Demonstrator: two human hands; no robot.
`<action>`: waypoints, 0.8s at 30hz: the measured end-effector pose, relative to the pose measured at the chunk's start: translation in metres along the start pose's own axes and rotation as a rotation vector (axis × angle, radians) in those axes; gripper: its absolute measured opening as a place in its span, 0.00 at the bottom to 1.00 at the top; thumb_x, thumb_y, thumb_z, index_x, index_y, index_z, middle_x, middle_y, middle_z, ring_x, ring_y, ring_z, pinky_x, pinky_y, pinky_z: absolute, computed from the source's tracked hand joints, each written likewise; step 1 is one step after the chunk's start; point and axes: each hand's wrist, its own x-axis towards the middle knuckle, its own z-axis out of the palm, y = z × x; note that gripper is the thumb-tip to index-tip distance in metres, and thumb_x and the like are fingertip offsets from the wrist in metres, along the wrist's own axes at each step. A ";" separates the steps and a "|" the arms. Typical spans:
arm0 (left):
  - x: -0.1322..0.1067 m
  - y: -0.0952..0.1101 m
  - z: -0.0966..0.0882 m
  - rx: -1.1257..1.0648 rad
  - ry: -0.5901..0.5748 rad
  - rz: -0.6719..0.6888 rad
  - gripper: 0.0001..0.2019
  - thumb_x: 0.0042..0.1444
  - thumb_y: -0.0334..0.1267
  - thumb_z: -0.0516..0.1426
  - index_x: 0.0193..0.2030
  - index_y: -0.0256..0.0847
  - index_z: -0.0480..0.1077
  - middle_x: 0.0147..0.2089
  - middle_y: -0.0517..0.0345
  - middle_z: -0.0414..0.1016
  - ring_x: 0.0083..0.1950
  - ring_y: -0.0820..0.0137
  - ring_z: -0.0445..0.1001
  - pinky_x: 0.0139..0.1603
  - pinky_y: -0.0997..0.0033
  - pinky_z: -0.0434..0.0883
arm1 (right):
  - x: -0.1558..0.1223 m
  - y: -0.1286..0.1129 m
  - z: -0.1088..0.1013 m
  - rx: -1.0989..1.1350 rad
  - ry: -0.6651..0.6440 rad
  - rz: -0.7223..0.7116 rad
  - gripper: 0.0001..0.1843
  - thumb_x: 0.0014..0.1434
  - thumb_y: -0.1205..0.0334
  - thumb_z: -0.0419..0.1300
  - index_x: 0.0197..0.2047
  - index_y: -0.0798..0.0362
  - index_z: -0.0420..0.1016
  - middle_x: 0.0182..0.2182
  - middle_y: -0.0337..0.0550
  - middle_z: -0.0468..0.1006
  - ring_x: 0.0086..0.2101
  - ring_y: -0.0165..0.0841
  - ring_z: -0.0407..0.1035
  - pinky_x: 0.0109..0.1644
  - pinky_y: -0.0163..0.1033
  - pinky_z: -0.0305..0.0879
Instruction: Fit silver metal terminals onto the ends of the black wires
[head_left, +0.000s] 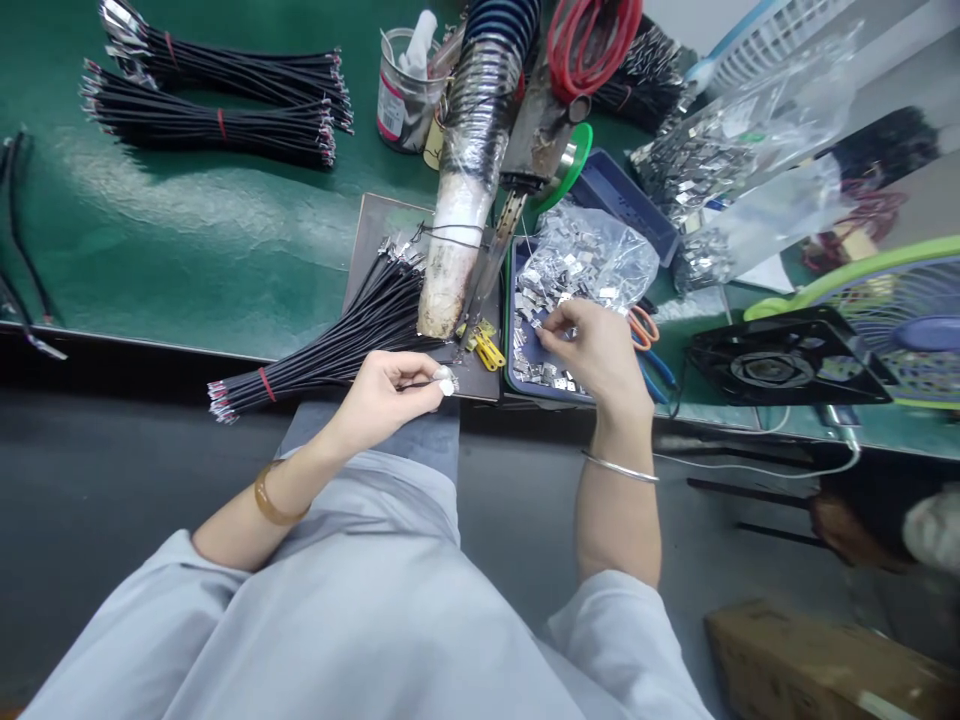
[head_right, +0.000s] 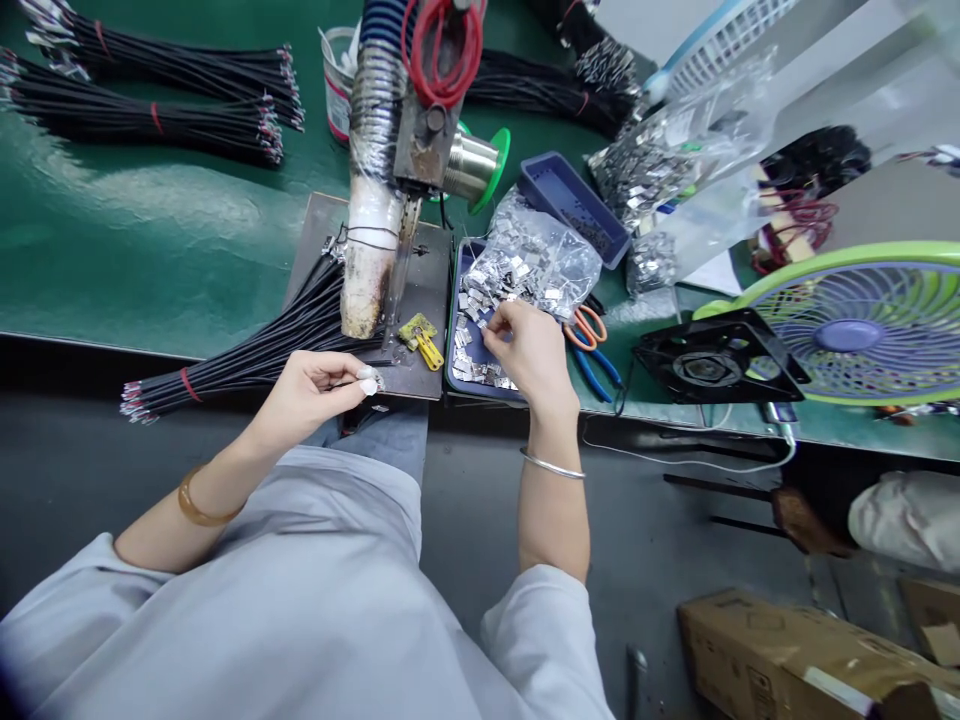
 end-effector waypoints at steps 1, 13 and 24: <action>0.000 0.000 0.000 -0.013 0.000 -0.003 0.06 0.45 0.37 0.65 0.24 0.35 0.77 0.21 0.61 0.70 0.23 0.78 0.63 0.24 0.78 0.62 | -0.002 0.002 -0.001 -0.005 0.015 0.004 0.09 0.48 0.72 0.63 0.24 0.50 0.68 0.26 0.37 0.75 0.30 0.33 0.70 0.37 0.39 0.62; 0.001 0.004 0.002 -0.063 0.049 -0.010 0.08 0.46 0.39 0.65 0.25 0.35 0.76 0.20 0.62 0.66 0.24 0.78 0.60 0.24 0.78 0.59 | -0.021 -0.005 0.013 -0.055 0.329 0.031 0.12 0.52 0.71 0.60 0.25 0.48 0.62 0.23 0.35 0.72 0.25 0.32 0.69 0.35 0.39 0.65; 0.002 0.010 0.010 -0.080 0.049 -0.063 0.06 0.42 0.35 0.63 0.21 0.36 0.72 0.16 0.66 0.63 0.20 0.80 0.58 0.21 0.80 0.57 | -0.089 -0.099 0.053 0.280 0.646 -0.498 0.09 0.61 0.74 0.65 0.41 0.50 0.77 0.38 0.40 0.87 0.37 0.32 0.83 0.44 0.36 0.80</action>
